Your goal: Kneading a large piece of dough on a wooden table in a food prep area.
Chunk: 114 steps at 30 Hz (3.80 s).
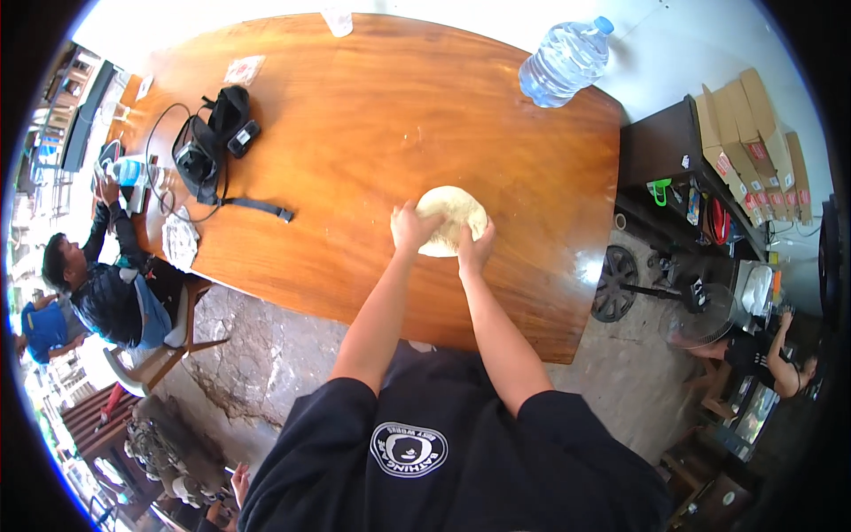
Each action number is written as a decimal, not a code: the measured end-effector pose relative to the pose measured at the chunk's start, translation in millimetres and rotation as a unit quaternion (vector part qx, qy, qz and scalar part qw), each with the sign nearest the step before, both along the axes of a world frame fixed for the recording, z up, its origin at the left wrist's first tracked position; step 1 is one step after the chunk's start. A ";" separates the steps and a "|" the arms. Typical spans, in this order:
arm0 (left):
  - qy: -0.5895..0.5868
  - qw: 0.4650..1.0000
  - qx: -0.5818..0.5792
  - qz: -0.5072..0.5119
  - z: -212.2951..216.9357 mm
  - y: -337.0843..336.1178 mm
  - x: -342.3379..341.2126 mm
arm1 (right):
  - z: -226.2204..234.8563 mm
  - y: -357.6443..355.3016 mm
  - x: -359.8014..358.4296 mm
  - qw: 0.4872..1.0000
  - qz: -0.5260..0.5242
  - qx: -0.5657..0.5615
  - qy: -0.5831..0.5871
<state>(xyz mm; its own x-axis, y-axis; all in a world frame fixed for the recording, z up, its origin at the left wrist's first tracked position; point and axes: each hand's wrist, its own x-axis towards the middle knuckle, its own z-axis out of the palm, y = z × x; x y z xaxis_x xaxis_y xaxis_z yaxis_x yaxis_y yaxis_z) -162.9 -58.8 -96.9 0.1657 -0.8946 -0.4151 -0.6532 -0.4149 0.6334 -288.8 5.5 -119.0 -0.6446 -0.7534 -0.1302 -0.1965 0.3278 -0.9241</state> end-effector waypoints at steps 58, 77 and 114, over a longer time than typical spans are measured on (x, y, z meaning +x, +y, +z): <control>0.041 0.975 -0.131 -0.173 8.2 26.3 6.8 | 48.4 -46.2 -119.9 0.986 0.058 -0.104 -0.118; 0.115 0.978 -0.171 -0.008 8.2 83.4 97.0 | 40.0 0.9 24.8 0.737 0.526 0.014 0.425; 0.077 0.975 -0.004 -0.207 15.3 -31.9 58.0 | 16.9 -83.5 -68.7 0.963 0.199 -0.083 -0.161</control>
<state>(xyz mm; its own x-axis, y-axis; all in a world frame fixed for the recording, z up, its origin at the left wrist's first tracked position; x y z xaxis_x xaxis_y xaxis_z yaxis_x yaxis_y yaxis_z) -104.9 -90.7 -81.5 -0.2738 -0.8749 -0.3995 -0.6603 -0.1310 0.7395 -357.5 -78.1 -102.2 -0.2474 -0.9599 -0.1318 0.0287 0.1287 -0.9913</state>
